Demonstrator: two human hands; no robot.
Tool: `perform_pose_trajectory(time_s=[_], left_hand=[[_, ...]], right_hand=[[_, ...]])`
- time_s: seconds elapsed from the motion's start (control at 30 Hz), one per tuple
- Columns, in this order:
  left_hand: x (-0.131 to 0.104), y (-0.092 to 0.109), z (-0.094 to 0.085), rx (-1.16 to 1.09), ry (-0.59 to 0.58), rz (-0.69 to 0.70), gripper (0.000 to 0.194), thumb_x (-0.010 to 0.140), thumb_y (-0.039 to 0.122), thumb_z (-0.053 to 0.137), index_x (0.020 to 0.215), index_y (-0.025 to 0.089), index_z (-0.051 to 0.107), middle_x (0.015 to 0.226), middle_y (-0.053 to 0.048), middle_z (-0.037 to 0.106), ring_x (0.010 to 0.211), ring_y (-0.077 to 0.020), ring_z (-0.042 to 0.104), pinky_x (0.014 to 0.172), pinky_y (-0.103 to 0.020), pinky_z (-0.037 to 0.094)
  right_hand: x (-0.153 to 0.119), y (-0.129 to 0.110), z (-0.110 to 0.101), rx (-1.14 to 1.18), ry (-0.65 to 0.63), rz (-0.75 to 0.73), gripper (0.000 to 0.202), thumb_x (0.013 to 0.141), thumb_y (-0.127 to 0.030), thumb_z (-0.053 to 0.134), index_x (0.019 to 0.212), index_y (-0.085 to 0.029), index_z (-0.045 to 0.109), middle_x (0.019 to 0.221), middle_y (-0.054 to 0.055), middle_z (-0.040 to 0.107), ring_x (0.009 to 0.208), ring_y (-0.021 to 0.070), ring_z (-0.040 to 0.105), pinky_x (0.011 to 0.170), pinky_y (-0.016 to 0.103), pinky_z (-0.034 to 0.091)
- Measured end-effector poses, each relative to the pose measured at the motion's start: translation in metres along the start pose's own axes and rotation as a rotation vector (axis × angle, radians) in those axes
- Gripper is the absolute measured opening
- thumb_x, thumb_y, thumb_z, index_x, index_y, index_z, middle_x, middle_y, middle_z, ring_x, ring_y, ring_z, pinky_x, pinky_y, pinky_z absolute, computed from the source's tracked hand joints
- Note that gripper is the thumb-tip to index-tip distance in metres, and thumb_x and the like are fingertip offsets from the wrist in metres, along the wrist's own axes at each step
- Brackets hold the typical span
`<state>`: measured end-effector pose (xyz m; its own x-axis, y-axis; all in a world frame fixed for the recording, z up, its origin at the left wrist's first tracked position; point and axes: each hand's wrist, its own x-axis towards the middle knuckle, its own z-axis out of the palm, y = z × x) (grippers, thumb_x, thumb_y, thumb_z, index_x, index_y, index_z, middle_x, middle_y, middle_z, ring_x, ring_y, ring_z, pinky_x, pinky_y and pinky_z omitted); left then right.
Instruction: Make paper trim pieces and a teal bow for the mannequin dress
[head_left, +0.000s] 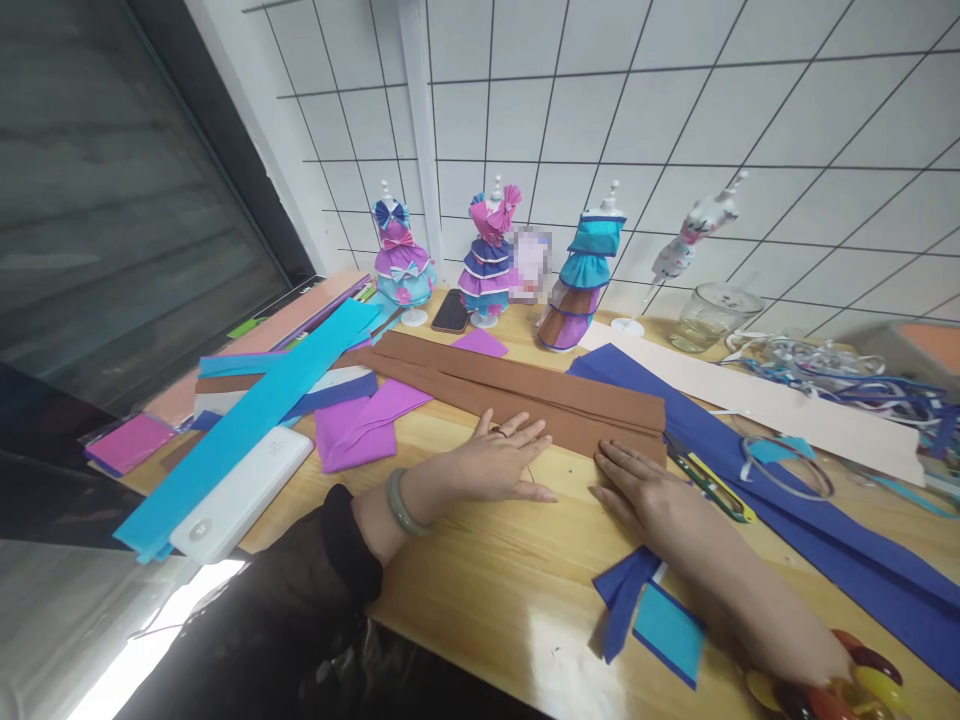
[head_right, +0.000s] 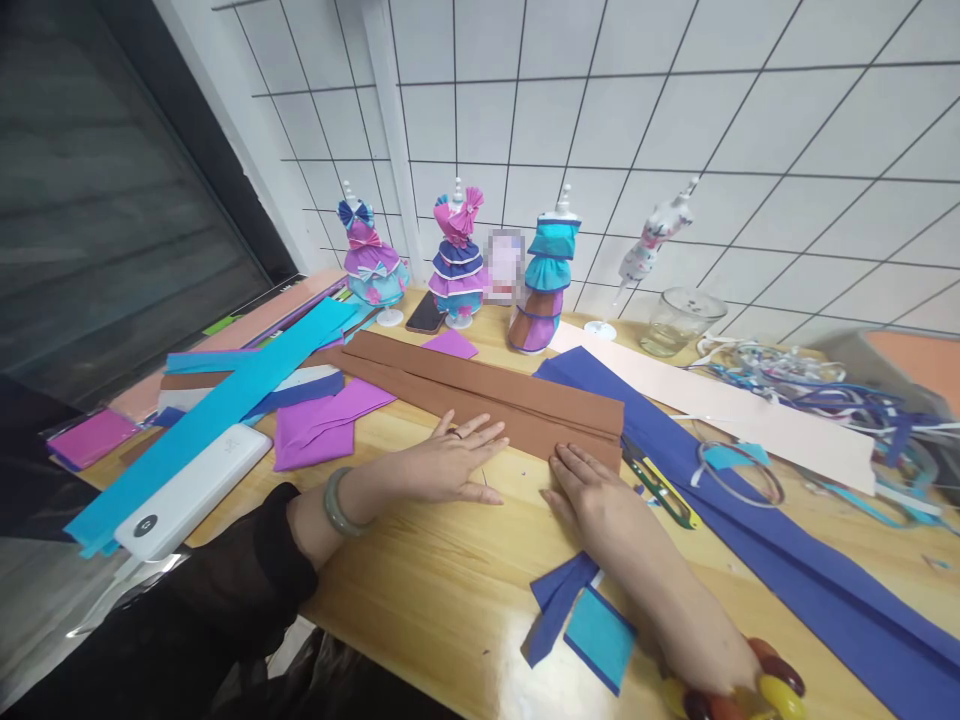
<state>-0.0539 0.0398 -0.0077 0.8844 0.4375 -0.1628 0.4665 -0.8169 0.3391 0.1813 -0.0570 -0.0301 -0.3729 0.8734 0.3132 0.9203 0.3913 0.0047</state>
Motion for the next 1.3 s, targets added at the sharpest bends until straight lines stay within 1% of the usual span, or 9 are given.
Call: perform_pose_trajectory(time_s=[0.17,0.53,0.67,0.77,0.9,1.03,1.13,1.23,1.3], left_hand=[[-0.004,0.004,-0.003,-0.015,-0.005,-0.043,0.084,0.074,0.075,0.023,0.142,0.025,0.015,0.15,-0.008,0.006,0.138,-0.0305,-0.002,0.101,-0.065,-0.002],[-0.007,0.007,-0.001,0.006,0.034,-0.056,0.08,0.076,0.072,0.026,0.141,0.027,0.016,0.15,-0.005,0.008,0.138,-0.0298,-0.002,0.103,-0.062,0.003],[-0.01,0.009,-0.007,-0.019,0.022,-0.121,0.075,0.077,0.07,0.029,0.14,0.03,0.021,0.15,-0.004,0.009,0.137,-0.0316,-0.002,0.102,-0.062,0.005],[-0.011,0.008,-0.01,-0.052,0.01,-0.155,0.077,0.075,0.071,0.03,0.139,0.03,0.023,0.15,-0.004,0.009,0.137,-0.0341,-0.001,0.101,-0.065,0.003],[-0.011,0.003,-0.009,-0.059,0.002,-0.145,0.079,0.074,0.072,0.032,0.14,0.031,0.02,0.151,-0.005,0.006,0.137,-0.0347,-0.004,0.099,-0.067,0.0],[-0.01,0.0,-0.008,-0.044,-0.003,-0.154,0.079,0.073,0.071,0.035,0.14,0.031,0.02,0.15,-0.007,0.006,0.136,-0.0352,-0.004,0.098,-0.069,0.0],[-0.009,0.0,-0.009,-0.038,-0.01,-0.152,0.08,0.074,0.07,0.036,0.14,0.03,0.019,0.15,-0.008,0.005,0.136,-0.0356,-0.004,0.097,-0.07,0.0],[-0.01,-0.001,-0.01,-0.043,-0.025,-0.143,0.079,0.075,0.07,0.035,0.141,0.03,0.017,0.15,-0.008,0.003,0.137,-0.0344,-0.005,0.097,-0.07,0.0],[-0.01,-0.002,-0.01,-0.045,-0.04,-0.144,0.081,0.073,0.073,0.033,0.141,0.031,0.015,0.15,-0.007,0.002,0.136,-0.0344,-0.006,0.096,-0.07,0.0]], right_hand=[[-0.002,0.004,0.005,-0.021,0.003,-0.023,0.041,0.09,-0.034,0.039,0.111,-0.006,0.061,0.12,0.019,0.058,0.112,0.0267,0.055,0.095,0.041,0.046],[-0.01,0.018,0.023,0.019,0.039,-0.035,0.047,0.089,-0.042,0.036,0.114,-0.01,0.058,0.123,0.018,0.056,0.11,0.0287,0.055,0.095,0.044,0.045],[-0.012,0.023,0.027,0.032,0.053,-0.053,0.048,0.089,-0.044,0.033,0.113,-0.01,0.058,0.121,0.019,0.057,0.11,0.0292,0.055,0.095,0.045,0.044],[-0.011,0.022,0.026,0.039,0.039,-0.062,0.049,0.089,-0.044,0.034,0.112,-0.008,0.059,0.122,0.021,0.056,0.11,0.0303,0.055,0.095,0.046,0.044],[-0.01,0.019,0.022,0.017,0.021,-0.036,0.047,0.089,-0.043,0.036,0.112,-0.009,0.059,0.122,0.019,0.056,0.109,0.0283,0.056,0.094,0.043,0.045],[-0.006,0.019,0.008,0.02,-0.038,-0.009,0.043,0.089,-0.042,0.038,0.108,-0.011,0.061,0.119,0.017,0.059,0.107,0.0263,0.057,0.093,0.04,0.046],[-0.003,0.026,-0.008,0.067,-0.064,0.074,0.036,0.09,-0.038,0.038,0.096,-0.015,0.066,0.106,0.011,0.066,0.099,0.023,0.061,0.089,0.037,0.047],[-0.005,0.039,-0.018,0.067,0.011,0.29,0.034,0.089,-0.037,0.04,0.093,-0.018,0.067,0.096,0.008,0.069,0.09,0.0229,0.063,0.08,0.036,0.049],[-0.007,0.048,-0.019,0.048,0.059,0.441,0.033,0.086,-0.038,0.042,0.094,-0.018,0.067,0.094,0.009,0.07,0.087,0.0245,0.063,0.074,0.037,0.049]])
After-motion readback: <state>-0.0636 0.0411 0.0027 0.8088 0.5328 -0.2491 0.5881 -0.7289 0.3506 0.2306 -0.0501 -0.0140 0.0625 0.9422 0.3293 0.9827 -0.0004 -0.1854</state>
